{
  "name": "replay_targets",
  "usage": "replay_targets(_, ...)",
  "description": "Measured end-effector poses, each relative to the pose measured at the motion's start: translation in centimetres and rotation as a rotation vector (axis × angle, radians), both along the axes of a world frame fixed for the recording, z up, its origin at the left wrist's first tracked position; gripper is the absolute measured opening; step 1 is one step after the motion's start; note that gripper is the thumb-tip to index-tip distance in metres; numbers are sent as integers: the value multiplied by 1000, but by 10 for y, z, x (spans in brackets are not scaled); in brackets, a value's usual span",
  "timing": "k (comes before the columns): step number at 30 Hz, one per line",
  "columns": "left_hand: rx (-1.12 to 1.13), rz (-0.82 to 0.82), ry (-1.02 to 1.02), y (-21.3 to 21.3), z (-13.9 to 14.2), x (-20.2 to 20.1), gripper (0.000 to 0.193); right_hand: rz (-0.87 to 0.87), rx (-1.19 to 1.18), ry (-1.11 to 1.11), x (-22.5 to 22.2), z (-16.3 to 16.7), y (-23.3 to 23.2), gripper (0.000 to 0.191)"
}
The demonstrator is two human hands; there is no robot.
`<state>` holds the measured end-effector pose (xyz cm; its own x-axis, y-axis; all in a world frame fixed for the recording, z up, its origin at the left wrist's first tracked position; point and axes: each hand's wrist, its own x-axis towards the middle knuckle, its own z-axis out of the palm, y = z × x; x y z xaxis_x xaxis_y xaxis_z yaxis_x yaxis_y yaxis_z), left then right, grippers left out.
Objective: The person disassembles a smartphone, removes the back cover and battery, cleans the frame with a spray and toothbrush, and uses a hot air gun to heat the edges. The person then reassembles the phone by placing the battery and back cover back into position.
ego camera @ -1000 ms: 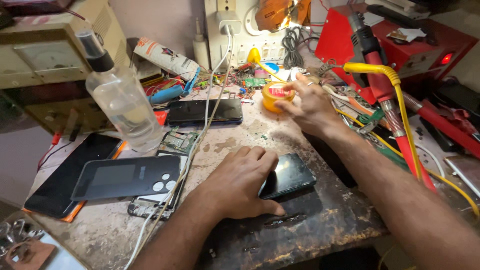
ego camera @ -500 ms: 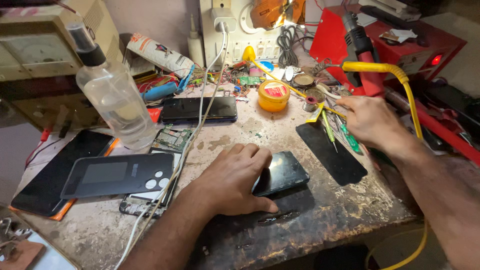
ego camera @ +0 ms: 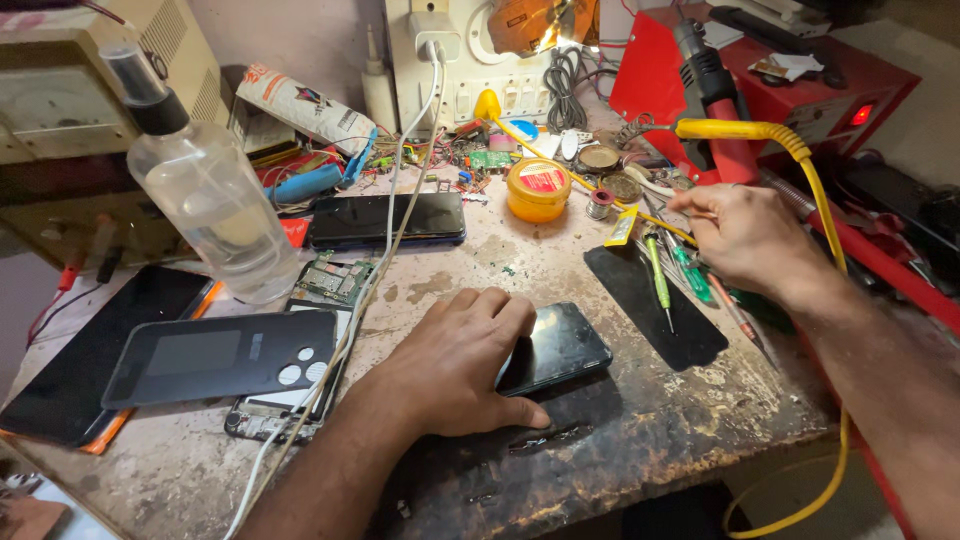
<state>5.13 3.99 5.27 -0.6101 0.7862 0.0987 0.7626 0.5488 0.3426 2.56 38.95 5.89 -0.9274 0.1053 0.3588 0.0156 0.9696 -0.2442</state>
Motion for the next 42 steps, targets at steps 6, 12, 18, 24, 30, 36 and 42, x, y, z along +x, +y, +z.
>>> replay_targets(6,1,-5,-11,0,0,0,89,-78,92,-235,11,-1,-16,46)
replay_targets(12,33,-32,19,0,-1,-1,89,198,87,-18,21,-4,0,40)
replay_targets(18,-56,16,-39,1,1,0,93,-246,11,-186,27,12,-3,39)
replay_targets(24,-23,1,-22,2,3,0,96,130,38,-75,11,1,-4,36)
replay_targets(30,-43,16,-32,2,3,0,95,-36,-418,-82,11,10,2,33)
replay_targets(36,-36,14,-36,2,4,0,95,-134,-310,-174,3,14,5,35)
replay_targets(42,-43,13,-32,2,4,0,94,99,-56,-85,-21,5,9,40)
